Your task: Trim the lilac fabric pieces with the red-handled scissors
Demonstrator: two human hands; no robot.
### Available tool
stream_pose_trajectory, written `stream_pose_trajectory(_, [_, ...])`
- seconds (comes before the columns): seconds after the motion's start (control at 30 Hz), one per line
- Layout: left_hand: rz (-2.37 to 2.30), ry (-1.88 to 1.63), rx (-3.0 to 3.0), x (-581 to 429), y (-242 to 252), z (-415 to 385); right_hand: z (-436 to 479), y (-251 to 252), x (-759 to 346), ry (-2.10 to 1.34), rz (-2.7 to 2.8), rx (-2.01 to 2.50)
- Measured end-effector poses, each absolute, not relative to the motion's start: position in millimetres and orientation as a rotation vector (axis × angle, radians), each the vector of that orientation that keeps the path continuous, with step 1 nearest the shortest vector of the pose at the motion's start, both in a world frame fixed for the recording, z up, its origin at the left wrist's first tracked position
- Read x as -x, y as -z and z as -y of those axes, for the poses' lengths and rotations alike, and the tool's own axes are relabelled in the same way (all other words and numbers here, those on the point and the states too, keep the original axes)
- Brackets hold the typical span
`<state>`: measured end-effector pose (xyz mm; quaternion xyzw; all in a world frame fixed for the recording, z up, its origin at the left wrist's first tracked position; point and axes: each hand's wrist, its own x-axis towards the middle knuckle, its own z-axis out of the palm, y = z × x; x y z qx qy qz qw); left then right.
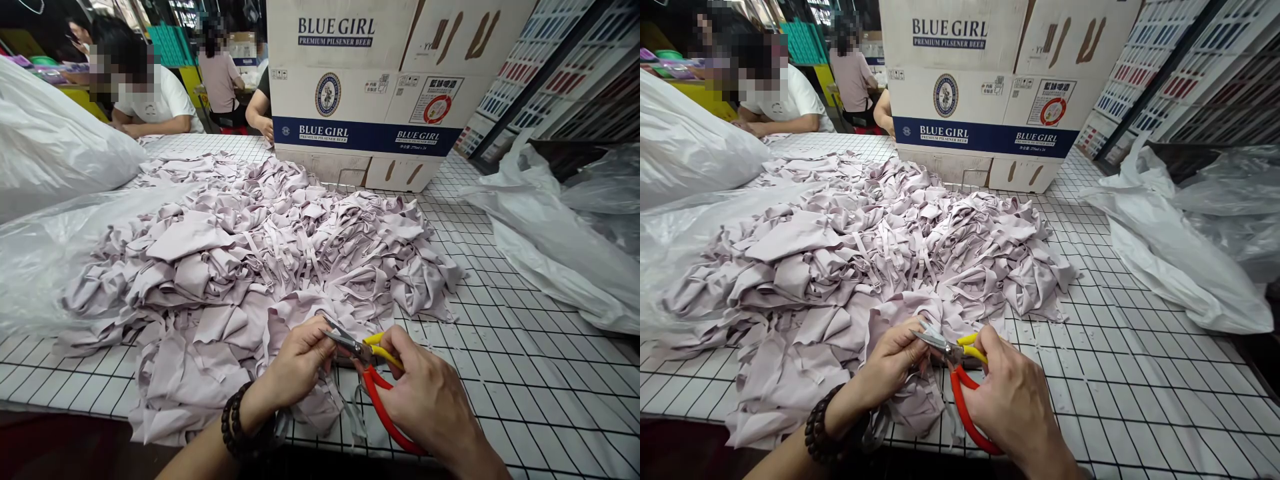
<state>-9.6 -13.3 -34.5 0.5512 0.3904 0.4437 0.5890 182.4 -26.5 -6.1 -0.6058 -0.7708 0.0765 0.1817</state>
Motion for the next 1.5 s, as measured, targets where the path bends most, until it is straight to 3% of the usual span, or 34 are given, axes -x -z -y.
stream_pose_trajectory(0.67, [-0.854, -0.948, -1.036, 11, 45, 14, 22, 15, -184, -0.299, 2.165, 1.621])
stream_pose_trajectory(0.93, [-1.007, -0.83, -1.484, 8, 25, 17, 12, 18, -199, -1.325, 1.314, 1.617])
stream_pose_trajectory(1.07, [-1.182, -0.713, -1.734, 21, 13, 44, 13, 26, -196, -1.614, 1.216, 1.518])
stream_pose_trajectory(1.13, [-1.367, -0.819, -1.753, 34, 16, 59, 14, 35, -183, -1.553, 1.284, 1.634])
stream_pose_trajectory(1.23, [-1.856, -1.059, -1.667, 55, 29, 70, 11, 47, -160, -1.169, 1.399, 1.877])
stream_pose_trajectory(1.3, [-2.075, -1.043, -1.58, 62, 39, 70, 6, 51, -151, -0.998, 1.392, 1.918])
stream_pose_trajectory(1.4, [-2.032, -0.856, -1.583, 62, 49, 66, -3, 48, -156, -0.978, 1.337, 1.842])
stream_pose_trajectory(1.5, [-1.928, -0.932, -1.531, 59, 46, 60, -12, 31, -180, -0.917, 1.244, 1.726])
